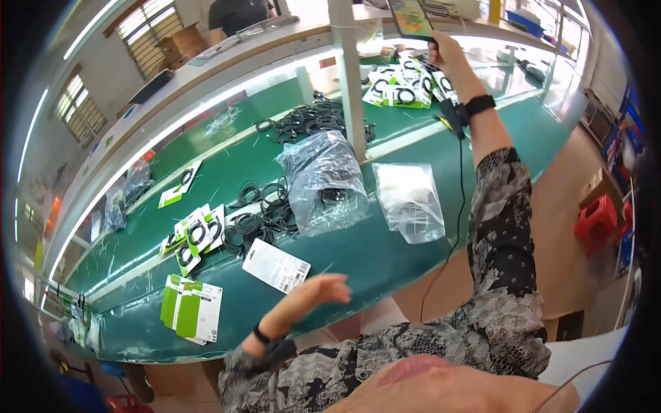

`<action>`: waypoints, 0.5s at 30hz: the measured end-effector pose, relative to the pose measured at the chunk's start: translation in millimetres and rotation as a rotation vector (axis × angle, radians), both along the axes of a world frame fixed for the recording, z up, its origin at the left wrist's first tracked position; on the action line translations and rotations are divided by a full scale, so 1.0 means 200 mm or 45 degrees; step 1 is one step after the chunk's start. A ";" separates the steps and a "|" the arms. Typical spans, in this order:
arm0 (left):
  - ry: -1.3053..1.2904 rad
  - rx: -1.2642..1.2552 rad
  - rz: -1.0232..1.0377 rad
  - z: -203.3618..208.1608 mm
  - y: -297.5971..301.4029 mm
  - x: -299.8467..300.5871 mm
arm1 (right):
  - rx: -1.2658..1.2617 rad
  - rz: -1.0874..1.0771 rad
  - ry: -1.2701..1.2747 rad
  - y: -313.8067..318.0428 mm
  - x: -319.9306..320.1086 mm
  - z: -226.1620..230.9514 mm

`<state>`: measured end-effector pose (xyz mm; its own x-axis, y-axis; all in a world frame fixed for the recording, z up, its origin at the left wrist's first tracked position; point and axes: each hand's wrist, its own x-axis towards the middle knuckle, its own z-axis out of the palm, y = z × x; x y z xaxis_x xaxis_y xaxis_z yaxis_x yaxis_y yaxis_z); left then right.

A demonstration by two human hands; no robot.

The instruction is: The person picks up a USB cable and a cardboard backing, then threads a plastic tie through the backing and around the cable to secure them together. After pulling the tie tight, the person sets the assembly aside and repeats the process with another cable and backing.

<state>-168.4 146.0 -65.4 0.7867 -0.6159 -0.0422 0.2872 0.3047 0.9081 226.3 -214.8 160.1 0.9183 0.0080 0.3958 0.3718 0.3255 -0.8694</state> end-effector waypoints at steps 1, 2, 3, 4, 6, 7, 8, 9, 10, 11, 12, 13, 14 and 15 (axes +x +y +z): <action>0.077 0.096 0.124 -0.03 0.07 -0.13 | 0.043 0.107 0.064 0.02 0.09 0.03; 0.183 0.118 0.188 -0.05 0.13 -0.24 | 0.076 0.206 0.115 0.00 0.19 0.10; 0.268 0.139 0.218 -0.06 0.16 -0.31 | 0.095 0.102 0.153 -0.23 0.38 0.11; 0.308 0.080 0.189 -0.12 0.19 -0.36 | 0.112 -0.014 0.190 -0.43 0.52 0.14; 0.385 0.048 0.362 -0.05 0.21 -0.54 | 0.141 -0.024 0.320 -0.03 0.50 0.10; 0.464 0.224 0.446 0.04 0.17 -0.58 | 0.139 -0.014 0.305 -0.04 0.50 0.15; 0.503 0.310 0.507 0.01 0.18 -0.61 | 0.115 -0.008 0.296 -0.05 0.52 0.18; 0.546 0.394 0.559 -0.02 0.19 -0.64 | 0.089 -0.012 0.290 -0.08 0.54 0.19; 0.511 0.241 0.576 -0.23 0.24 -0.68 | 0.092 0.015 0.287 -0.08 0.59 0.19; 0.474 0.084 0.572 -0.45 0.29 -0.72 | 0.057 -0.030 0.207 -0.12 0.63 0.20; 0.439 -0.075 0.565 -0.47 0.27 -0.70 | 0.019 -0.075 0.130 -0.13 0.65 0.21; 0.441 -0.083 0.568 -0.48 0.27 -0.70 | -0.019 -0.123 0.053 -0.14 0.67 0.21; 0.449 -0.028 0.567 -0.48 0.26 -0.70 | -0.026 -0.124 0.054 -0.13 0.69 0.19; 0.464 0.026 0.580 -0.43 0.23 -0.69 | 0.068 -0.112 0.017 -0.07 0.69 0.15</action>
